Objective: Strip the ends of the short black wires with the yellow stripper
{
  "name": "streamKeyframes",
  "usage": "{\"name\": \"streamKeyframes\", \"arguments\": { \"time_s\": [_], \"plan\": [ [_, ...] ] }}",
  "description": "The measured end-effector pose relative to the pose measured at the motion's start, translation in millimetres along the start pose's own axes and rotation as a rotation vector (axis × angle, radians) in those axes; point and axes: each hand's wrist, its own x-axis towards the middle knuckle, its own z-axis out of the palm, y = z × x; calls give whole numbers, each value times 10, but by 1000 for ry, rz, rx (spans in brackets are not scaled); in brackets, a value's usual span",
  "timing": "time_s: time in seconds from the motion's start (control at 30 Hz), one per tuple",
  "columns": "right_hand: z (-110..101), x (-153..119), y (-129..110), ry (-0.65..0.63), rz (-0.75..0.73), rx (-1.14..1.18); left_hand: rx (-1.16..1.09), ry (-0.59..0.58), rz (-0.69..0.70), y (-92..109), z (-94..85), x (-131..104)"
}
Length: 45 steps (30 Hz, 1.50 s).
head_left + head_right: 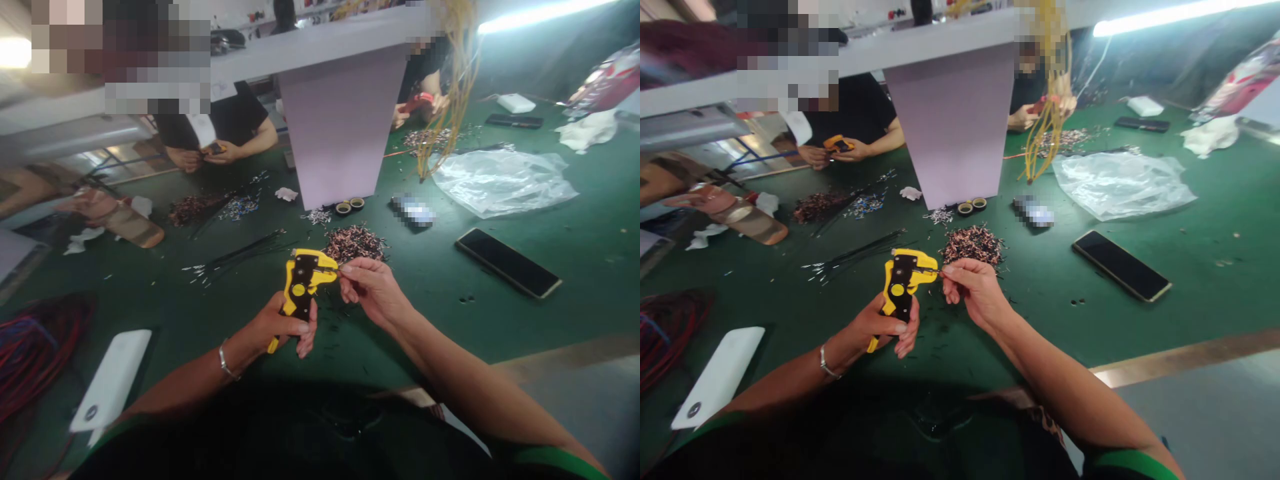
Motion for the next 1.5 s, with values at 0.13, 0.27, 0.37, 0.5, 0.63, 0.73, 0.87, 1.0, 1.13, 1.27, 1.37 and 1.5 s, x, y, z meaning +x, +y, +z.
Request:
{"name": "streamKeyframes", "arguments": {
  "time_s": [0.13,0.27,0.37,0.5,0.63,0.73,0.87,1.0,1.13,1.27,1.37,1.5],
  "plan": [
    [-10,0,-5,38,-31,-27,17,8,107,48,-15,39],
    [-18,-22,19,53,-52,-95,51,159,226,78,-77,82],
    [-9,-38,75,17,-14,-157,71,243,253,83,-130,102],
    [28,-65,185,-77,60,-200,119,300,246,68,-152,108],
    [65,-89,256,-139,109,-215,142,292,236,38,-142,103],
    [66,-87,260,-138,121,-223,133,285,243,24,-146,102],
    [40,-66,230,-121,113,-219,111,309,241,32,-165,106],
    [14,-53,201,-104,106,-255,85,299,235,51,-170,104],
    [5,-57,181,-107,99,-302,81,302,224,66,-145,96],
    [14,-74,126,-80,72,-333,65,274,225,61,-132,91],
    [8,-73,51,-36,29,-312,63,246,243,56,-154,91],
    [-16,-62,-34,116,-131,-275,43,196,235,66,-187,92]
  ]
}}
